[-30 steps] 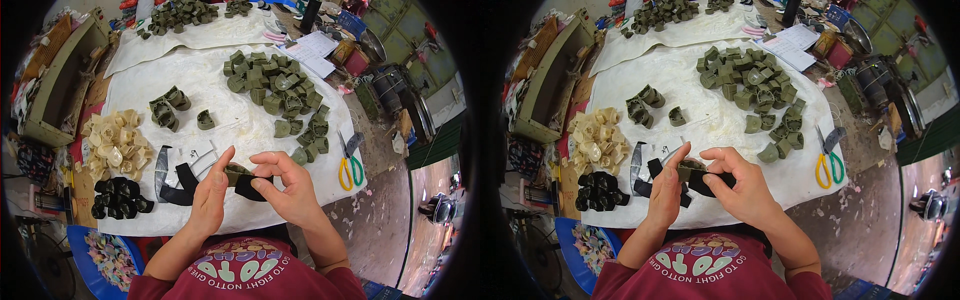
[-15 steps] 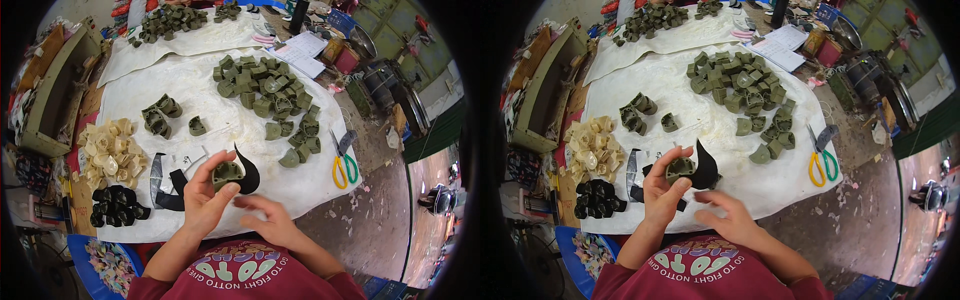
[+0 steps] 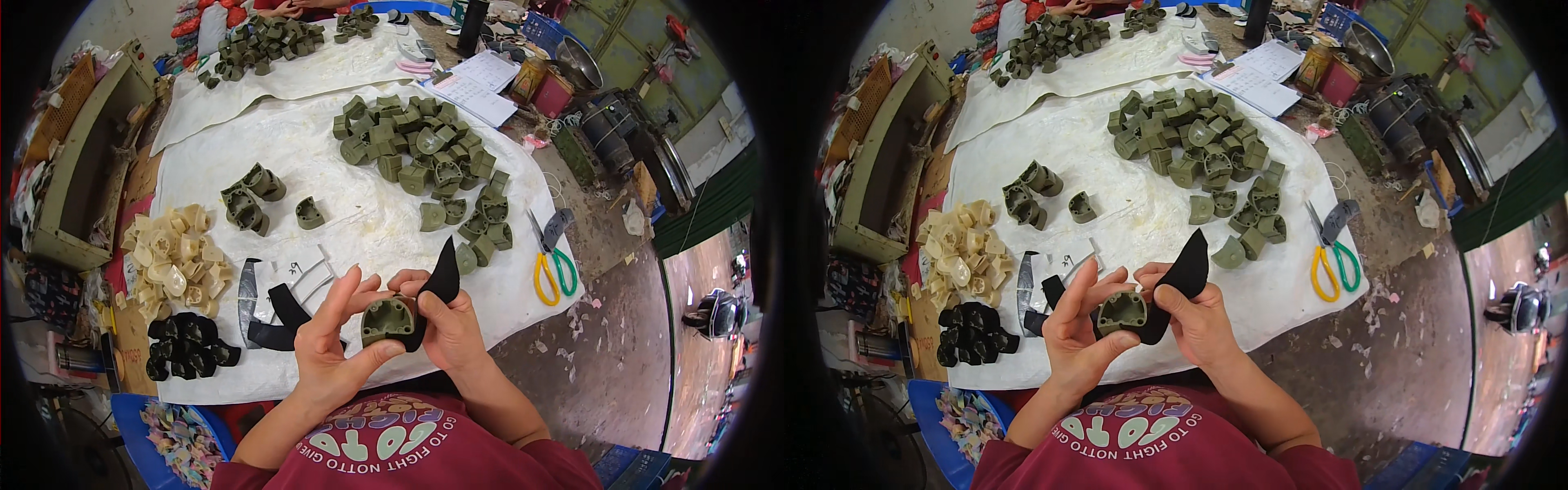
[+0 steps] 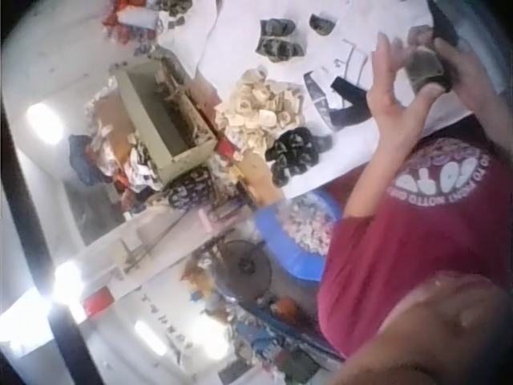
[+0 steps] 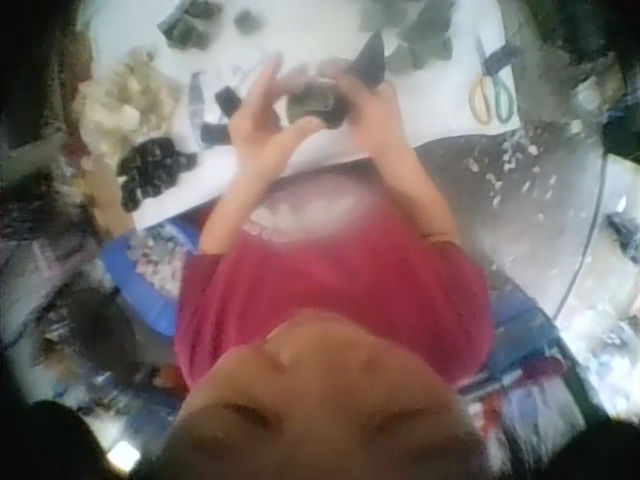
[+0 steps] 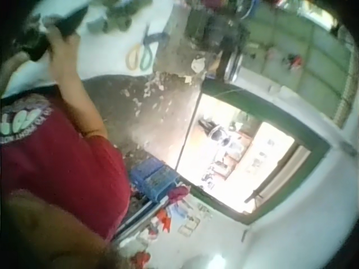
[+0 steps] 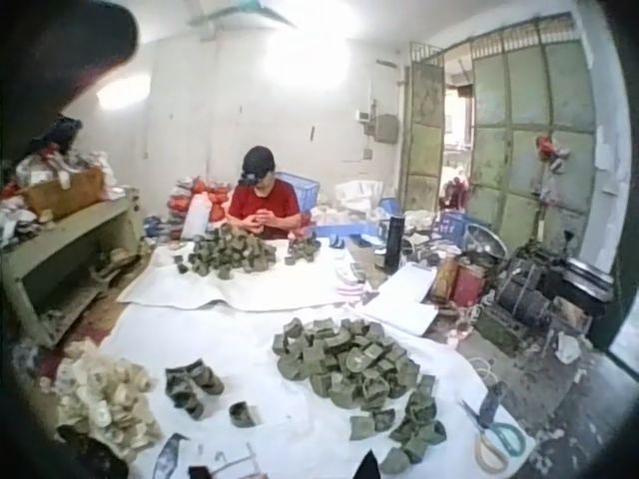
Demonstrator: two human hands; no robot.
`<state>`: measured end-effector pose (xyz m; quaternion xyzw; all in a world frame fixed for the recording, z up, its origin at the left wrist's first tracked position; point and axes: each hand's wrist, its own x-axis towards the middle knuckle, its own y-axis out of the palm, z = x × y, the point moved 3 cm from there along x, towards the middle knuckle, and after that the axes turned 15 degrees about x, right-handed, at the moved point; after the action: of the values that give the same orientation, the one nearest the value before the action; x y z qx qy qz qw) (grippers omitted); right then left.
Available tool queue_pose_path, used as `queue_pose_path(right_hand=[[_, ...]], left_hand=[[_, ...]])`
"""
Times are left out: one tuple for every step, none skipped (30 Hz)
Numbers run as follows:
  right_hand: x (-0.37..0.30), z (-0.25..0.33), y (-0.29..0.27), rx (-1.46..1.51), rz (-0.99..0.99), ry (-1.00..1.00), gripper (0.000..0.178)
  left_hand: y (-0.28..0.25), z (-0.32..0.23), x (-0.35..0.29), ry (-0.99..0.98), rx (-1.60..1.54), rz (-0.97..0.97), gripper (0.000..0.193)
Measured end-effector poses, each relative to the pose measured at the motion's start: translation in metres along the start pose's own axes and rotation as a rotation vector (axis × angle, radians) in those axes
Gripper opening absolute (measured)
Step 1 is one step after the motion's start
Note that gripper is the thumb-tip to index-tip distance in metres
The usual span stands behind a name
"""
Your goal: The person repeatedly picks up green plastic components and black rubber pieces from a table, fits the rubber into the plastic, and places the assembled units back on the table. A second person is visible in the background performing similar assembly.
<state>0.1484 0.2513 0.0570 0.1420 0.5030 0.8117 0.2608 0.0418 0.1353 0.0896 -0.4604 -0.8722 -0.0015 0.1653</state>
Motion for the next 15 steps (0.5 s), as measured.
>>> queue_pose_path(right_hand=[[0.000, 0.000, -0.002, -0.011, 0.000, -0.011, 0.020], [0.000, 0.000, -0.003, -0.022, 0.000, -0.021, 0.020], [0.000, -0.001, -0.003, -0.033, 0.001, -0.031, 0.020], [0.001, -0.001, -0.001, -0.043, -0.009, -0.042, 0.020], [0.001, 0.000, 0.002, -0.055, -0.017, -0.053, 0.020], [0.001, 0.001, 0.004, -0.067, -0.025, -0.063, 0.020], [0.001, 0.001, 0.002, -0.085, -0.057, -0.044, 0.020], [0.000, 0.001, 0.001, -0.102, -0.088, -0.025, 0.020], [-0.001, 0.002, 0.000, -0.120, -0.119, -0.005, 0.020], [-0.001, 0.002, 0.000, -0.160, -0.153, -0.049, 0.020], [0.000, 0.000, 0.001, -0.200, -0.186, -0.095, 0.019], [0.000, -0.001, 0.002, -0.239, -0.219, -0.140, 0.019], [0.000, -0.001, 0.006, -0.338, -0.190, -0.208, 0.019], [-0.002, -0.002, 0.011, -0.434, -0.161, -0.270, 0.018], [-0.004, -0.002, 0.016, -0.530, -0.132, -0.332, 0.018]], left_hand=[[0.000, 0.001, 0.000, 0.009, 0.052, 0.014, 0.087], [-0.001, 0.002, 0.000, 0.019, 0.104, 0.028, 0.087], [-0.002, 0.003, 0.000, 0.028, 0.156, 0.042, 0.088], [-0.002, 0.003, 0.000, 0.016, 0.185, 0.066, 0.089], [-0.002, 0.004, 0.000, 0.004, 0.214, 0.088, 0.090], [-0.001, 0.004, 0.000, -0.007, 0.243, 0.110, 0.091], [-0.001, 0.005, 0.000, 0.010, 0.277, 0.085, 0.093], [0.001, 0.005, 0.001, 0.028, 0.312, 0.060, 0.095], [0.001, 0.006, 0.002, 0.049, 0.353, 0.018, 0.096], [0.000, 0.008, 0.003, 0.070, 0.394, -0.024, 0.098], [-0.001, 0.011, 0.006, 0.095, 0.440, -0.082, 0.099], [-0.002, 0.008, 0.006, 0.073, 0.451, -0.130, 0.100], [-0.003, 0.005, 0.005, 0.049, 0.459, -0.179, 0.100], [-0.002, 0.005, 0.004, 0.033, 0.443, -0.161, 0.099], [-0.001, 0.005, 0.004, 0.018, 0.425, -0.143, 0.098]])
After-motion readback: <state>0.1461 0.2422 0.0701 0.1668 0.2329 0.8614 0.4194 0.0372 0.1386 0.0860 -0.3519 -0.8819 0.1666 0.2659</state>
